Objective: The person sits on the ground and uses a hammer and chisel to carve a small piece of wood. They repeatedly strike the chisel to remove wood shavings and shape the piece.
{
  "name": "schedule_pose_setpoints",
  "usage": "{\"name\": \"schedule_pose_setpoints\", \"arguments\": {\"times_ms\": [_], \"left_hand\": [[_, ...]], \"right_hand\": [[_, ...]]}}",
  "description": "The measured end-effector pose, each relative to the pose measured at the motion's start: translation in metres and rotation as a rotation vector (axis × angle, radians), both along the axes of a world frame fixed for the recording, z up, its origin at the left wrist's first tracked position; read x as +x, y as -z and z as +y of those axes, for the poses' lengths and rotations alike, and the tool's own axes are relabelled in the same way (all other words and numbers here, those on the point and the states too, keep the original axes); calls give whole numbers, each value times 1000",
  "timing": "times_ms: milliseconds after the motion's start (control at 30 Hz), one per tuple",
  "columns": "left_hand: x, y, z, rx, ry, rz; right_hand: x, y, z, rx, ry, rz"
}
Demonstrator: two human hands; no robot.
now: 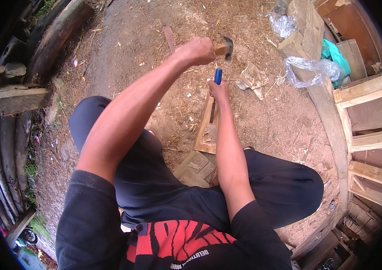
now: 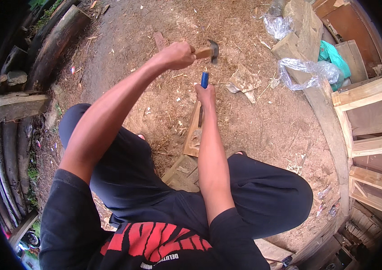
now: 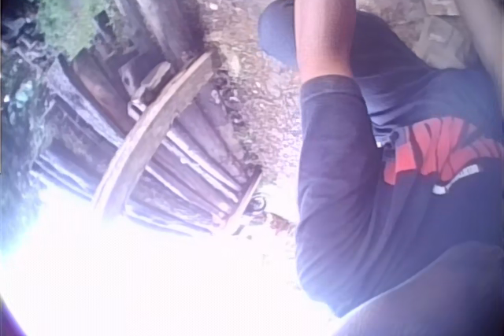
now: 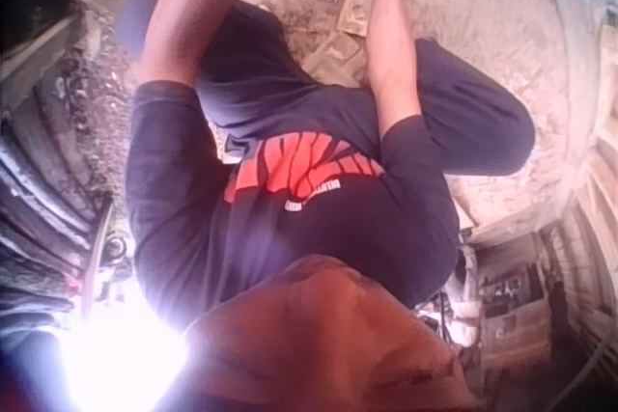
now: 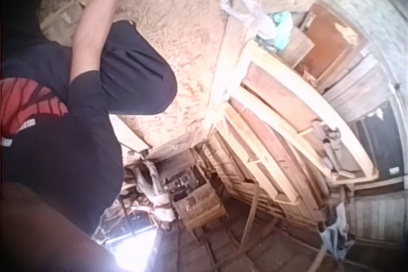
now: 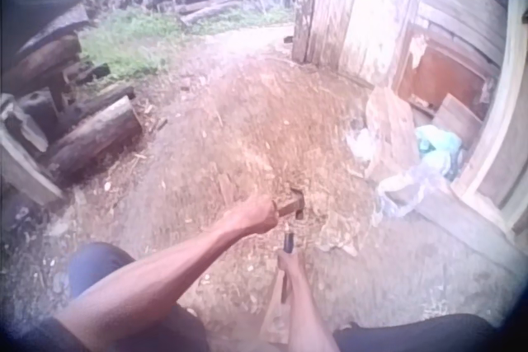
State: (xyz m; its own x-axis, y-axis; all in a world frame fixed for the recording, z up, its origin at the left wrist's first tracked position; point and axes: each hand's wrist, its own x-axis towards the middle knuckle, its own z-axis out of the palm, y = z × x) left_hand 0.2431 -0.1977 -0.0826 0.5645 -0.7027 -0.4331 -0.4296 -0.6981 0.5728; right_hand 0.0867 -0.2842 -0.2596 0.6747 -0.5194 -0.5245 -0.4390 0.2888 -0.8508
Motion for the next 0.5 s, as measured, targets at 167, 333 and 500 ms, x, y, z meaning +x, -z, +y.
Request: {"name": "schedule_pose_setpoints", "arguments": {"times_ms": [167, 333, 500], "left_hand": [[2, -21, -1, 178, 112, 63], [7, 11, 7, -58, -42, -120], [1, -9, 5, 42, 10, 50]], "right_hand": [[0, -2, 0, 15, 8, 6], [5, -12, 8, -25, -13, 8], [0, -4, 1, -24, -13, 11]]}}
